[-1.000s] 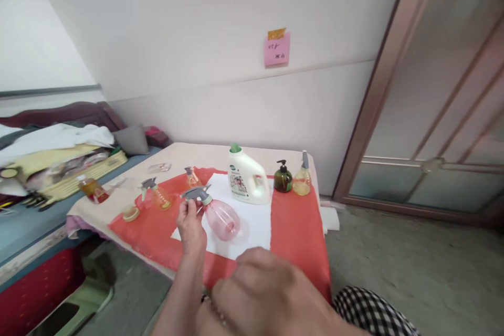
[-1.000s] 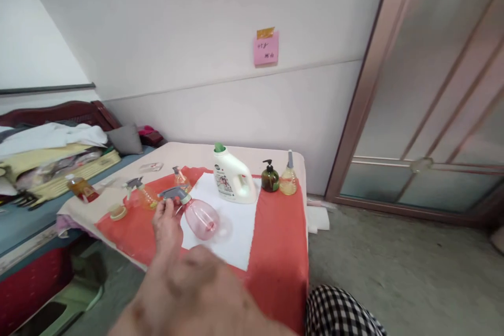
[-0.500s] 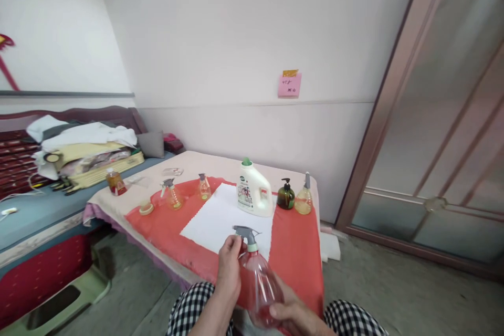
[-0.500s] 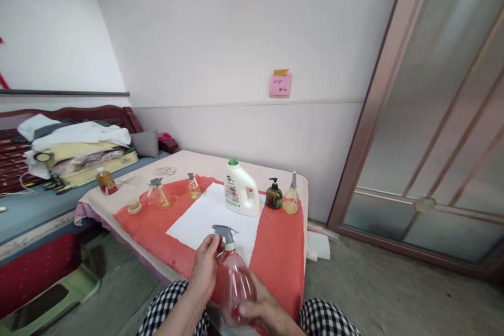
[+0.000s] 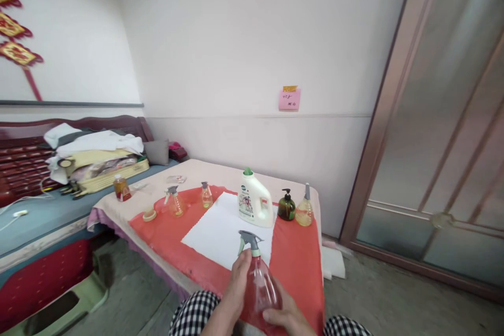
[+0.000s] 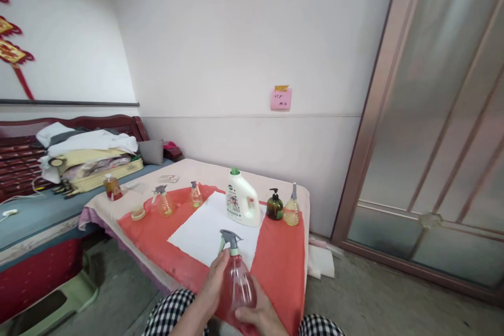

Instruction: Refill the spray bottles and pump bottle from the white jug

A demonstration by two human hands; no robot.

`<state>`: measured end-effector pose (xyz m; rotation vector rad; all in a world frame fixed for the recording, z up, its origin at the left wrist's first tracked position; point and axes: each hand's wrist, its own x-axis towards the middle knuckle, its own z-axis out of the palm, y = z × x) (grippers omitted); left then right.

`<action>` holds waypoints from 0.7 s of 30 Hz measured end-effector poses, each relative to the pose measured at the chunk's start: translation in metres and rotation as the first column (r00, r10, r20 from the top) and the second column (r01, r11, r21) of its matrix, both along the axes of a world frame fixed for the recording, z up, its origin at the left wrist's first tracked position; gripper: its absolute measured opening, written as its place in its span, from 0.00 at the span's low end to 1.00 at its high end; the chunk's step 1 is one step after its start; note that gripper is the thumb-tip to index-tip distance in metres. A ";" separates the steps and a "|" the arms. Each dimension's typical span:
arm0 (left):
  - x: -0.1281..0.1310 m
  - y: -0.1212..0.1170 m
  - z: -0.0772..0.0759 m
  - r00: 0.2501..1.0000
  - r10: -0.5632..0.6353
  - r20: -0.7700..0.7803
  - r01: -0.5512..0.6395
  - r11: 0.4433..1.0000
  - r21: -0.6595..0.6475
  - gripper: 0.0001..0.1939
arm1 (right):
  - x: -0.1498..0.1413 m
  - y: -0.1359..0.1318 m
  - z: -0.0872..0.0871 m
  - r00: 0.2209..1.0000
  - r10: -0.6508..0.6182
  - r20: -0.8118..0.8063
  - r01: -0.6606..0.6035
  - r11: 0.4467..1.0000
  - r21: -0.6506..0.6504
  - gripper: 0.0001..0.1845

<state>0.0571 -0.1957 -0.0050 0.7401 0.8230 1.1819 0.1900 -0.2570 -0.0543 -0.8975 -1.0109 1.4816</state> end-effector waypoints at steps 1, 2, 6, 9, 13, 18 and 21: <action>0.000 0.001 0.000 1.000 0.004 -0.004 -0.004 1.000 0.022 0.27 | 0.000 0.001 -0.004 0.993 -0.052 0.107 0.051 0.999 0.012 0.51; 0.000 0.002 -0.001 1.000 -0.005 -0.016 0.006 0.998 0.058 0.28 | 0.000 0.002 -0.009 0.971 -0.111 0.213 0.108 0.994 0.024 0.52; -0.003 0.004 -0.002 0.995 -0.018 -0.100 0.030 0.993 0.113 0.27 | -0.002 0.007 -0.029 0.852 -0.266 0.451 0.265 0.962 0.068 0.53; -0.006 0.006 -0.004 0.981 0.006 -0.192 0.014 0.995 0.103 0.27 | -0.001 0.011 -0.039 0.849 -0.267 0.456 0.259 0.962 0.081 0.54; -0.009 0.009 -0.001 0.992 0.035 -0.122 -0.023 0.994 0.102 0.23 | 0.006 0.019 -0.036 0.955 -0.217 0.202 0.226 0.974 -0.022 0.45; -0.010 0.010 0.009 0.969 -0.003 0.249 -0.002 1.000 0.020 0.18 | 0.013 0.015 -0.014 0.939 -0.008 -0.344 -0.134 0.912 -0.388 0.43; -0.009 0.011 0.009 0.961 -0.037 0.273 0.033 0.999 0.020 0.18 | 0.010 0.006 -0.003 0.894 0.132 -0.429 -0.311 0.870 -0.381 0.38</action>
